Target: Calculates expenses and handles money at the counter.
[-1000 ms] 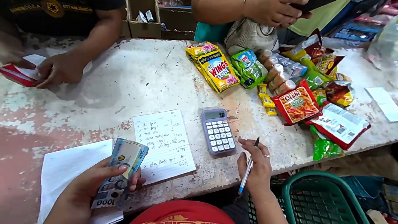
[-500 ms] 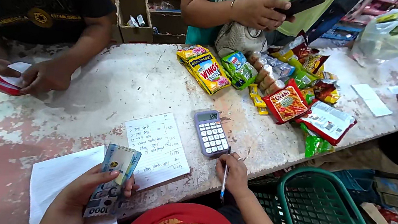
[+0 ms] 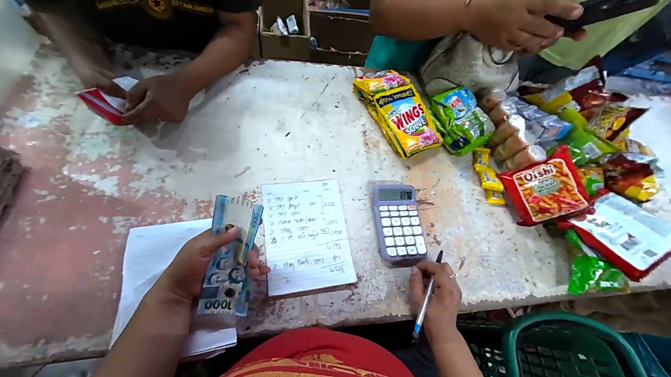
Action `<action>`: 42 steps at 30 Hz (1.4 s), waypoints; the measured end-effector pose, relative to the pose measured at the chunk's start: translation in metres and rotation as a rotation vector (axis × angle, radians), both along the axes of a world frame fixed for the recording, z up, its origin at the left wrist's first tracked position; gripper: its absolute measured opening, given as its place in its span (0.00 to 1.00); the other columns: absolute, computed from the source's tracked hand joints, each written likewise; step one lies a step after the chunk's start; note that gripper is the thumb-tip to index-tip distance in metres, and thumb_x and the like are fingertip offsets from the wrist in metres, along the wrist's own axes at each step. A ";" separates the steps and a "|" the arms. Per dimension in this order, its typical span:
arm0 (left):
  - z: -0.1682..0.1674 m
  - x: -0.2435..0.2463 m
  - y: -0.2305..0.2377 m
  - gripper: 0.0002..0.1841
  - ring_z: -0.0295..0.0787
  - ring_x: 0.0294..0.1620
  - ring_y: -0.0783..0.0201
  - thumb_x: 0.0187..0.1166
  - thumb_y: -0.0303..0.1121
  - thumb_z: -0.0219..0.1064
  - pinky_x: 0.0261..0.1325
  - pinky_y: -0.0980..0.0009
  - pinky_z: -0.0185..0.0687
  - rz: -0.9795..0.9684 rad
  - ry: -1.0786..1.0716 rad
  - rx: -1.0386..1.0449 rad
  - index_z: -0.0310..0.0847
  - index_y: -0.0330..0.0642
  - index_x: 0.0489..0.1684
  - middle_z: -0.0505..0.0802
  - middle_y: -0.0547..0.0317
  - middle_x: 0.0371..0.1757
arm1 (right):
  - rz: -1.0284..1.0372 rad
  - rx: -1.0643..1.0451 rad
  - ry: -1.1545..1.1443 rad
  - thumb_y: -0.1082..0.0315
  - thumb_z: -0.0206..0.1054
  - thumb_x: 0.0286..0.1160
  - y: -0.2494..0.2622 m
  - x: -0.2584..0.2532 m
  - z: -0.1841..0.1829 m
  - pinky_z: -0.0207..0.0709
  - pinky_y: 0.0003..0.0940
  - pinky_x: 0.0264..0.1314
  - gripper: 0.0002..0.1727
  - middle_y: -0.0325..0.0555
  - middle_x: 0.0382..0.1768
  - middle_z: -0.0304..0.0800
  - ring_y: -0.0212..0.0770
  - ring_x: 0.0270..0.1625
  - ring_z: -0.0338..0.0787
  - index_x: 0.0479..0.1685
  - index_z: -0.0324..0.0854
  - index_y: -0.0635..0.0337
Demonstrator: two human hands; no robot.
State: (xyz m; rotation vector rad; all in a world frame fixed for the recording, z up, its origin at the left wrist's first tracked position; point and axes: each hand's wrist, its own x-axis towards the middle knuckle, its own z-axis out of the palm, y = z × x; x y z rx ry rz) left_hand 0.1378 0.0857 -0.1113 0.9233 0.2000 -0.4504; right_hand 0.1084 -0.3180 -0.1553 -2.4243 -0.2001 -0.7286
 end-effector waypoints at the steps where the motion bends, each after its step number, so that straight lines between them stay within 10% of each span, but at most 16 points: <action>1: 0.000 0.001 0.000 0.18 0.96 0.29 0.56 0.88 0.35 0.37 0.50 0.50 0.96 0.017 0.011 -0.002 0.68 0.43 0.65 0.92 0.58 0.24 | -0.005 0.042 -0.005 0.65 0.64 0.75 -0.001 0.000 0.001 0.78 0.26 0.43 0.12 0.51 0.31 0.88 0.37 0.37 0.86 0.38 0.86 0.67; 7: 0.008 0.004 -0.009 0.08 0.98 0.36 0.54 0.87 0.21 0.50 0.47 0.59 0.97 0.157 0.033 0.148 0.70 0.34 0.56 0.96 0.47 0.38 | -0.037 0.152 -0.009 0.67 0.63 0.77 -0.001 0.001 0.001 0.80 0.25 0.50 0.14 0.54 0.35 0.88 0.35 0.41 0.88 0.45 0.82 0.73; 13: 0.003 0.006 -0.014 0.21 0.95 0.41 0.66 0.66 0.14 0.73 0.48 0.68 0.94 0.279 -0.088 0.358 0.74 0.32 0.57 0.95 0.57 0.41 | 0.093 0.260 -0.034 0.63 0.61 0.84 0.014 0.004 0.009 0.81 0.20 0.52 0.16 0.50 0.37 0.88 0.27 0.43 0.88 0.47 0.80 0.73; 16: 0.001 0.005 -0.019 0.25 0.95 0.43 0.67 0.60 0.13 0.75 0.51 0.68 0.94 0.308 -0.137 0.349 0.73 0.31 0.58 0.95 0.56 0.42 | 0.395 0.388 0.151 0.39 0.43 0.92 0.052 0.017 0.032 0.81 0.36 0.70 0.37 0.45 0.53 0.94 0.34 0.62 0.89 0.57 0.85 0.65; 18: 0.000 0.004 -0.020 0.29 0.95 0.45 0.67 0.58 0.13 0.76 0.53 0.68 0.93 0.322 -0.170 0.344 0.71 0.30 0.60 0.94 0.56 0.43 | 0.570 0.347 0.251 0.45 0.42 0.94 0.092 0.031 0.049 0.70 0.45 0.84 0.36 0.57 0.69 0.87 0.46 0.77 0.81 0.59 0.88 0.68; 22: 0.001 0.003 -0.022 0.31 0.95 0.45 0.68 0.53 0.10 0.77 0.53 0.69 0.93 0.360 -0.192 0.327 0.70 0.31 0.60 0.94 0.58 0.43 | 0.676 0.449 0.451 0.60 0.62 0.85 0.170 0.053 0.069 0.79 0.20 0.45 0.24 0.51 0.59 0.86 0.25 0.43 0.84 0.69 0.80 0.71; 25: 0.000 0.002 -0.020 0.30 0.95 0.45 0.65 0.55 0.12 0.79 0.54 0.66 0.93 0.353 -0.220 0.281 0.72 0.31 0.59 0.95 0.56 0.43 | 0.619 0.561 0.645 0.56 0.81 0.65 0.199 0.070 0.066 0.71 0.18 0.37 0.22 0.39 0.41 0.84 0.21 0.34 0.75 0.45 0.85 0.67; 29: 0.004 0.005 -0.019 0.13 0.96 0.40 0.63 0.84 0.24 0.62 0.48 0.65 0.95 0.410 -0.126 0.303 0.71 0.29 0.62 0.95 0.53 0.40 | 0.436 0.976 0.836 0.75 0.76 0.68 0.200 0.094 0.082 0.71 0.20 0.22 0.08 0.33 0.22 0.83 0.23 0.18 0.75 0.35 0.80 0.60; 33: 0.000 0.003 -0.022 0.19 0.95 0.42 0.70 0.73 0.16 0.69 0.50 0.71 0.93 0.477 -0.223 0.358 0.71 0.28 0.61 0.95 0.58 0.42 | 0.564 0.898 0.948 0.76 0.75 0.68 0.204 0.085 0.084 0.77 0.19 0.29 0.18 0.36 0.36 0.92 0.23 0.29 0.84 0.58 0.82 0.64; 37: 0.005 0.002 -0.023 0.15 0.96 0.42 0.69 0.81 0.19 0.63 0.51 0.70 0.94 0.472 -0.215 0.357 0.71 0.28 0.62 0.95 0.57 0.43 | 0.464 1.010 0.880 0.76 0.73 0.72 0.210 0.088 0.078 0.70 0.18 0.23 0.02 0.33 0.26 0.88 0.22 0.20 0.76 0.39 0.86 0.62; 42: -0.004 0.005 -0.021 0.18 0.95 0.44 0.68 0.72 0.17 0.70 0.53 0.70 0.93 0.516 -0.270 0.389 0.73 0.26 0.60 0.95 0.55 0.43 | 0.523 0.962 0.927 0.76 0.74 0.71 0.211 0.082 0.085 0.88 0.28 0.42 0.17 0.42 0.40 0.93 0.32 0.38 0.92 0.57 0.80 0.66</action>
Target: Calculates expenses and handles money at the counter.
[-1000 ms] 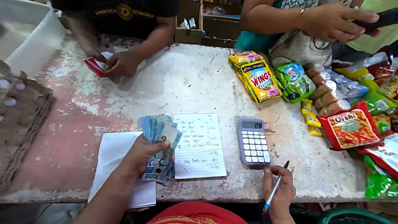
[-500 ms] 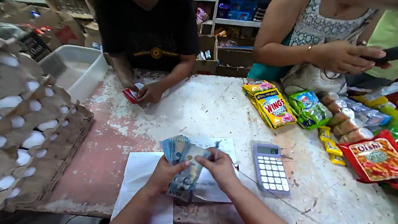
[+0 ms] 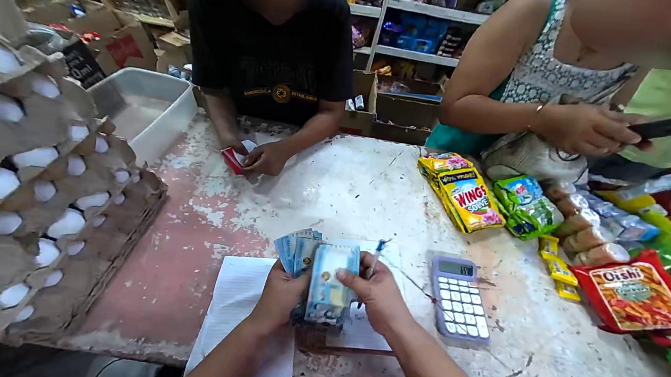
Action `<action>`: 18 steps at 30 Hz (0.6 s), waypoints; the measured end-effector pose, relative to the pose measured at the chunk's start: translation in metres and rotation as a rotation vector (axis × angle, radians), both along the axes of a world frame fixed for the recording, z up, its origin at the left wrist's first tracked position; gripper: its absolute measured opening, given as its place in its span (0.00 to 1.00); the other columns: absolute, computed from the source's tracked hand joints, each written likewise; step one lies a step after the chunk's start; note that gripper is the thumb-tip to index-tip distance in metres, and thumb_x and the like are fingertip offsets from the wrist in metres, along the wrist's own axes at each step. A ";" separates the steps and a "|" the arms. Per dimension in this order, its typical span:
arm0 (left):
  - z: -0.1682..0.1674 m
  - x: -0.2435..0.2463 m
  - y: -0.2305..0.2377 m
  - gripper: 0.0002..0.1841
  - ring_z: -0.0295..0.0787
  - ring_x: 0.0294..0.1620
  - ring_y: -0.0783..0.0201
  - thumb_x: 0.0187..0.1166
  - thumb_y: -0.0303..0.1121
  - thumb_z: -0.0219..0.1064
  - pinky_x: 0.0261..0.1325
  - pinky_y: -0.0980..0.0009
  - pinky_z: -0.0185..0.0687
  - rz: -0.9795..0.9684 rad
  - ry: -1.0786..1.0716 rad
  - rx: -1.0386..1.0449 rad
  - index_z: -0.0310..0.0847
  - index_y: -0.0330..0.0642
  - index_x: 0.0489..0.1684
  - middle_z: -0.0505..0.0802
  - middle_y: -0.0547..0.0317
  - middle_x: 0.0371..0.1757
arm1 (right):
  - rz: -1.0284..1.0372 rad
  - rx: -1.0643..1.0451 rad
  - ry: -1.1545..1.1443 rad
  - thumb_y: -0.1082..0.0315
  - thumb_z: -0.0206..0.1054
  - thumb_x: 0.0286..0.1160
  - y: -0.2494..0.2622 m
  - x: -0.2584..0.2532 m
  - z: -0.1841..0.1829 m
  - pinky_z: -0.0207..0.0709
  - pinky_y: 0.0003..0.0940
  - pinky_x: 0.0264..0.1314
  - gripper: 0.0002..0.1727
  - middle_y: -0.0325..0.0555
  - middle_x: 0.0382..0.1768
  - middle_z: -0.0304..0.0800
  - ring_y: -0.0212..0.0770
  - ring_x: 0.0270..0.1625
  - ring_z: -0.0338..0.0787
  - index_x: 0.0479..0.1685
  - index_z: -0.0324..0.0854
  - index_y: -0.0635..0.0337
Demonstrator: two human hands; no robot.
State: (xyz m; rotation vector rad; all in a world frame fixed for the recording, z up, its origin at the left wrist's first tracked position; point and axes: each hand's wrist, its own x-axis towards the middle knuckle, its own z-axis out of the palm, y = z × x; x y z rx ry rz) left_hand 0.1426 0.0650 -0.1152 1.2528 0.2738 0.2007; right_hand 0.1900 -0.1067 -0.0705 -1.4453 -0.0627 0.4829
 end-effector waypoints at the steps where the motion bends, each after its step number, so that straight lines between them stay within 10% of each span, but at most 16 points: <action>1: -0.001 0.000 -0.001 0.20 0.95 0.43 0.68 0.67 0.14 0.72 0.51 0.70 0.94 0.008 -0.018 -0.012 0.74 0.27 0.58 0.95 0.56 0.42 | -0.002 -0.011 0.010 0.76 0.74 0.70 0.005 -0.004 0.000 0.90 0.30 0.47 0.16 0.43 0.42 0.94 0.33 0.42 0.94 0.57 0.81 0.67; 6: 0.007 0.000 0.000 0.14 0.95 0.44 0.67 0.85 0.25 0.62 0.52 0.69 0.93 0.015 0.064 -0.046 0.72 0.28 0.63 0.94 0.53 0.44 | -0.204 0.078 0.045 0.78 0.72 0.74 0.007 0.000 0.004 0.91 0.33 0.50 0.11 0.47 0.39 0.95 0.36 0.42 0.95 0.53 0.82 0.70; 12: 0.002 0.000 -0.002 0.20 0.95 0.42 0.69 0.65 0.11 0.71 0.50 0.71 0.94 0.014 -0.019 -0.050 0.75 0.29 0.55 0.95 0.57 0.40 | -0.074 0.021 0.036 0.79 0.74 0.69 0.013 -0.005 0.001 0.90 0.30 0.52 0.14 0.44 0.41 0.95 0.33 0.43 0.94 0.53 0.84 0.69; 18: 0.002 0.002 0.002 0.17 0.95 0.46 0.66 0.82 0.23 0.65 0.54 0.68 0.93 0.035 0.015 -0.059 0.70 0.26 0.65 0.94 0.52 0.46 | -0.141 0.092 0.065 0.77 0.71 0.75 0.008 0.003 0.009 0.91 0.35 0.52 0.16 0.49 0.43 0.95 0.39 0.44 0.96 0.59 0.78 0.71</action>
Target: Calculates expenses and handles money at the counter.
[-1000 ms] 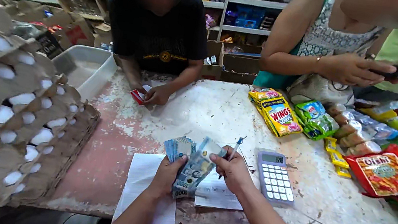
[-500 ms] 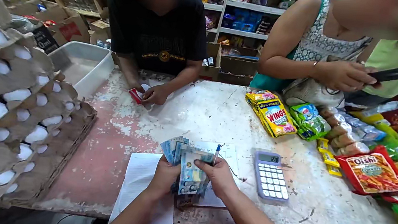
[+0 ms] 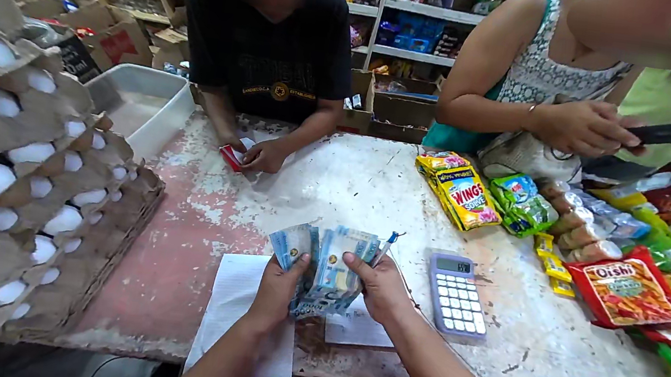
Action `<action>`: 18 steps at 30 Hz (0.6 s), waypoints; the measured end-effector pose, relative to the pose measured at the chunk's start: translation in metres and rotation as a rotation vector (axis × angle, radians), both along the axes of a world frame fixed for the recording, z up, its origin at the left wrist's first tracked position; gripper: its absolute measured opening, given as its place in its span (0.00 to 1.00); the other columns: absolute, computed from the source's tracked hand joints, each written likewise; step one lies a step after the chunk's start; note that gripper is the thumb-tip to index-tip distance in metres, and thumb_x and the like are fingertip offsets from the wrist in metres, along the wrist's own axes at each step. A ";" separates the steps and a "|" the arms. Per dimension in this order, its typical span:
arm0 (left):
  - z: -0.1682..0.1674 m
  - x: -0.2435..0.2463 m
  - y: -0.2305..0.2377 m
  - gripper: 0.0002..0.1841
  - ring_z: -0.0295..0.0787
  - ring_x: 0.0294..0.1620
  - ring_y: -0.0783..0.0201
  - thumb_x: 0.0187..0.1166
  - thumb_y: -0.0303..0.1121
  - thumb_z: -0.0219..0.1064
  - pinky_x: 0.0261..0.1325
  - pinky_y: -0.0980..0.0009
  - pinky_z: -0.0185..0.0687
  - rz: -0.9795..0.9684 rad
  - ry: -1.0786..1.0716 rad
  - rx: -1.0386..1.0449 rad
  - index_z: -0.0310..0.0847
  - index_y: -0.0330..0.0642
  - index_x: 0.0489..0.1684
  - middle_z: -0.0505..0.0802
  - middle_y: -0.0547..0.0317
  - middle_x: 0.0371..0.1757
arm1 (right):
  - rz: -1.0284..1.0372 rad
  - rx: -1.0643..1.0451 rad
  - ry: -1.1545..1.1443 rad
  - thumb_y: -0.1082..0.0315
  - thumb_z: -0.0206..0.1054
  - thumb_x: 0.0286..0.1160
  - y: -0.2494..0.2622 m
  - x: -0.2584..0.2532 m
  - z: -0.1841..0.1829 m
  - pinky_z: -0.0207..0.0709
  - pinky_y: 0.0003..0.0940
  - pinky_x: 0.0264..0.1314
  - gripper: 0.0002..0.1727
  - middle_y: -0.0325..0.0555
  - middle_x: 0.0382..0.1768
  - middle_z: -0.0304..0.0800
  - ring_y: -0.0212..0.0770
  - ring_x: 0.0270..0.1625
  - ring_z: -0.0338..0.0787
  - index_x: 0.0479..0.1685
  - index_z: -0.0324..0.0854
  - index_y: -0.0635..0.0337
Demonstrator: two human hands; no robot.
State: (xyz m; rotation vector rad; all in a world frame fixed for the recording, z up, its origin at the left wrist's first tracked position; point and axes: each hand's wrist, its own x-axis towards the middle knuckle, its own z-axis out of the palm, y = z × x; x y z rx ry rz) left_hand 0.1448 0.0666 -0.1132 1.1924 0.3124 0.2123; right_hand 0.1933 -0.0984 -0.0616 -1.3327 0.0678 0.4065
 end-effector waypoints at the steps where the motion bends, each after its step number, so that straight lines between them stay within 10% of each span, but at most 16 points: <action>1: -0.002 0.000 0.000 0.19 0.95 0.46 0.67 0.76 0.18 0.68 0.53 0.69 0.93 -0.005 -0.031 0.019 0.71 0.26 0.63 0.94 0.54 0.45 | 0.046 -0.027 -0.003 0.78 0.72 0.73 0.001 -0.002 -0.001 0.91 0.35 0.53 0.16 0.48 0.43 0.95 0.38 0.44 0.96 0.58 0.79 0.71; 4: 0.000 -0.002 -0.003 0.21 0.95 0.43 0.68 0.66 0.12 0.71 0.50 0.70 0.94 -0.017 -0.033 0.025 0.73 0.29 0.58 0.95 0.57 0.41 | 0.104 -0.072 0.012 0.78 0.74 0.70 0.007 -0.007 -0.008 0.90 0.32 0.52 0.13 0.45 0.41 0.95 0.35 0.43 0.95 0.53 0.84 0.69; 9: 0.000 0.000 0.001 0.18 0.94 0.47 0.65 0.88 0.26 0.58 0.54 0.67 0.93 -0.026 0.027 -0.001 0.65 0.26 0.71 0.92 0.49 0.49 | -0.021 0.020 0.089 0.77 0.70 0.76 0.002 0.004 0.003 0.93 0.36 0.49 0.14 0.51 0.40 0.95 0.40 0.41 0.96 0.58 0.78 0.71; 13: -0.002 -0.001 -0.004 0.21 0.95 0.44 0.69 0.70 0.14 0.69 0.51 0.71 0.94 -0.029 -0.026 0.043 0.70 0.27 0.61 0.95 0.55 0.44 | 0.141 -0.081 0.029 0.77 0.73 0.72 0.004 -0.004 -0.006 0.91 0.34 0.52 0.15 0.45 0.42 0.95 0.36 0.43 0.95 0.57 0.82 0.69; 18: 0.008 0.003 -0.003 0.19 0.93 0.43 0.66 0.96 0.37 0.45 0.50 0.66 0.92 0.065 0.131 -0.108 0.72 0.29 0.66 0.92 0.53 0.44 | -0.030 0.030 0.128 0.73 0.68 0.81 0.004 0.006 0.000 0.92 0.37 0.49 0.15 0.53 0.40 0.94 0.42 0.41 0.96 0.61 0.76 0.71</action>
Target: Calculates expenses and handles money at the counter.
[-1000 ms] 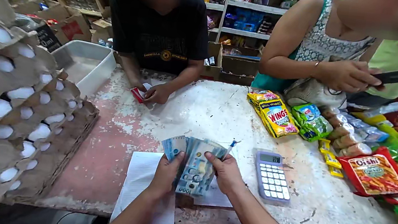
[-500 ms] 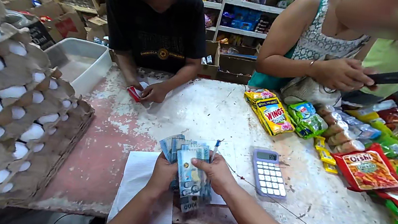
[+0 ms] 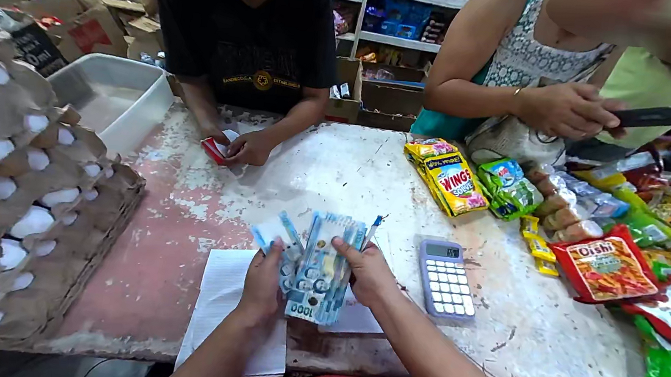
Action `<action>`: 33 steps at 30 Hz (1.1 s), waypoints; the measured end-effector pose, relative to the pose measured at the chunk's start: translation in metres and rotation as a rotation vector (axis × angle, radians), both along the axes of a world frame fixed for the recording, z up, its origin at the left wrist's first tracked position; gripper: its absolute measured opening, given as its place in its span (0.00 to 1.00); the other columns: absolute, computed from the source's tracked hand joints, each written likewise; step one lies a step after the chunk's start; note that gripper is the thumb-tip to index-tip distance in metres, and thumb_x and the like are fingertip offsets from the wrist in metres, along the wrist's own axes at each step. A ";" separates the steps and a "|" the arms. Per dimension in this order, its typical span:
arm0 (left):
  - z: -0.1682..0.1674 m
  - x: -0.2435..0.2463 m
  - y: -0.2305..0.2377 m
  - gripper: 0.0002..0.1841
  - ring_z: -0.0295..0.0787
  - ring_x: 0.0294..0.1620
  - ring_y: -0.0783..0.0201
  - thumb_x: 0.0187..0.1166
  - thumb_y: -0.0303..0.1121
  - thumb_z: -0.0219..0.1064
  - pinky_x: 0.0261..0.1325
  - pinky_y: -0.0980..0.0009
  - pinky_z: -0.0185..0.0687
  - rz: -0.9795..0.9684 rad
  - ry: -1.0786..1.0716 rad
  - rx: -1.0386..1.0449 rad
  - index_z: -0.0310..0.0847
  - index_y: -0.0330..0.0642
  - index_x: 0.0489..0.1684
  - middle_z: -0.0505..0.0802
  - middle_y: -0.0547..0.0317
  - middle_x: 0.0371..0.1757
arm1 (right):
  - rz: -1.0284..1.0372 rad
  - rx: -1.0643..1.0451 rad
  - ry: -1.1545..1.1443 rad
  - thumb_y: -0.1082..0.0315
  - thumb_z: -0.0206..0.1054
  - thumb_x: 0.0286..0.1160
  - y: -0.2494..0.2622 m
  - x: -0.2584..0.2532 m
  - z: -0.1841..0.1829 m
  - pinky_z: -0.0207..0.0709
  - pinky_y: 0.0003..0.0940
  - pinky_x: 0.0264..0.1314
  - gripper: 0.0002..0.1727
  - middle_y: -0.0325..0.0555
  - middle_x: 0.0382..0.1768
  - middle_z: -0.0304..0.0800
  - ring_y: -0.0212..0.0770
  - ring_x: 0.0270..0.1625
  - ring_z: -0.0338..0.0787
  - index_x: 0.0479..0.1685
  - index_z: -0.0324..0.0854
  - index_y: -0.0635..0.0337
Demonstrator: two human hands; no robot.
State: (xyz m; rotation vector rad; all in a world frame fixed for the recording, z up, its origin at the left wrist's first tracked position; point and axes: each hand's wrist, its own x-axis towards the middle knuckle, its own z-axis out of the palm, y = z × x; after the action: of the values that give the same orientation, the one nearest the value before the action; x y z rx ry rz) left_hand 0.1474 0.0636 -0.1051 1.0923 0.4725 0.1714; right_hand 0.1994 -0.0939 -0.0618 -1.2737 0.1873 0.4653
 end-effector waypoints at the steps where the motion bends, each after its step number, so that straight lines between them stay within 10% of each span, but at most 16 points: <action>1: 0.001 0.000 0.001 0.22 0.94 0.46 0.65 0.97 0.41 0.40 0.52 0.64 0.93 -0.022 -0.009 -0.063 0.71 0.31 0.68 0.93 0.52 0.46 | 0.006 -0.017 -0.013 0.72 0.67 0.83 0.000 0.001 0.001 0.92 0.37 0.48 0.15 0.53 0.40 0.94 0.42 0.40 0.96 0.62 0.76 0.71; 3: 0.000 -0.005 0.002 0.28 0.93 0.56 0.63 0.96 0.46 0.30 0.62 0.61 0.90 -0.243 -0.073 -0.145 0.66 0.35 0.75 0.93 0.52 0.54 | 0.105 -0.177 -0.150 0.68 0.66 0.84 0.004 -0.003 -0.005 0.90 0.36 0.52 0.19 0.52 0.47 0.93 0.39 0.46 0.95 0.68 0.74 0.69; 6: -0.001 -0.011 -0.003 0.14 0.95 0.46 0.64 0.93 0.31 0.47 0.55 0.63 0.93 -0.406 -0.031 -0.093 0.72 0.32 0.65 0.95 0.55 0.44 | 0.258 -0.508 -0.480 0.56 0.65 0.84 0.011 -0.012 -0.020 0.81 0.49 0.68 0.30 0.60 0.67 0.82 0.49 0.64 0.86 0.79 0.73 0.65; 10: -0.002 -0.006 0.012 0.26 0.94 0.60 0.49 0.95 0.37 0.27 0.64 0.54 0.90 -0.407 -0.120 -0.371 0.70 0.33 0.67 0.95 0.41 0.57 | 0.120 -0.332 -0.487 0.64 0.47 0.93 -0.012 -0.007 -0.013 0.75 0.26 0.35 0.22 0.40 0.40 0.82 0.28 0.31 0.77 0.70 0.81 0.64; 14: -0.005 -0.003 0.026 0.29 0.96 0.50 0.49 0.91 0.45 0.27 0.64 0.42 0.87 -0.392 -0.112 -0.659 0.80 0.48 0.63 0.96 0.51 0.42 | 0.271 -0.083 -0.362 0.48 0.23 0.92 -0.054 -0.017 -0.029 0.86 0.33 0.47 0.37 0.34 0.33 0.91 0.31 0.37 0.91 0.41 0.80 0.56; 21: -0.001 -0.001 0.015 0.34 0.94 0.38 0.53 0.94 0.53 0.25 0.55 0.51 0.92 -0.667 0.301 -0.531 0.77 0.39 0.50 0.92 0.50 0.34 | 0.224 -0.429 -0.544 0.62 0.77 0.71 -0.065 -0.054 -0.064 0.70 0.16 0.27 0.15 0.25 0.18 0.79 0.16 0.21 0.76 0.21 0.78 0.55; 33: -0.002 -0.001 0.016 0.34 0.95 0.39 0.53 0.94 0.53 0.25 0.52 0.54 0.93 -0.720 0.323 -0.482 0.76 0.38 0.53 0.92 0.48 0.36 | 0.233 -0.602 -0.595 0.67 0.69 0.69 -0.059 -0.057 -0.067 0.61 0.20 0.24 0.20 0.26 0.14 0.69 0.19 0.20 0.68 0.10 0.68 0.50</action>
State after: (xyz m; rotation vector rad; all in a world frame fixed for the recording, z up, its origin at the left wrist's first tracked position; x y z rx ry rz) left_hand 0.1465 0.0797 -0.1073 0.7540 0.3530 -0.7279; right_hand 0.1427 -0.1526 -0.1283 -1.9805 -0.3548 0.2088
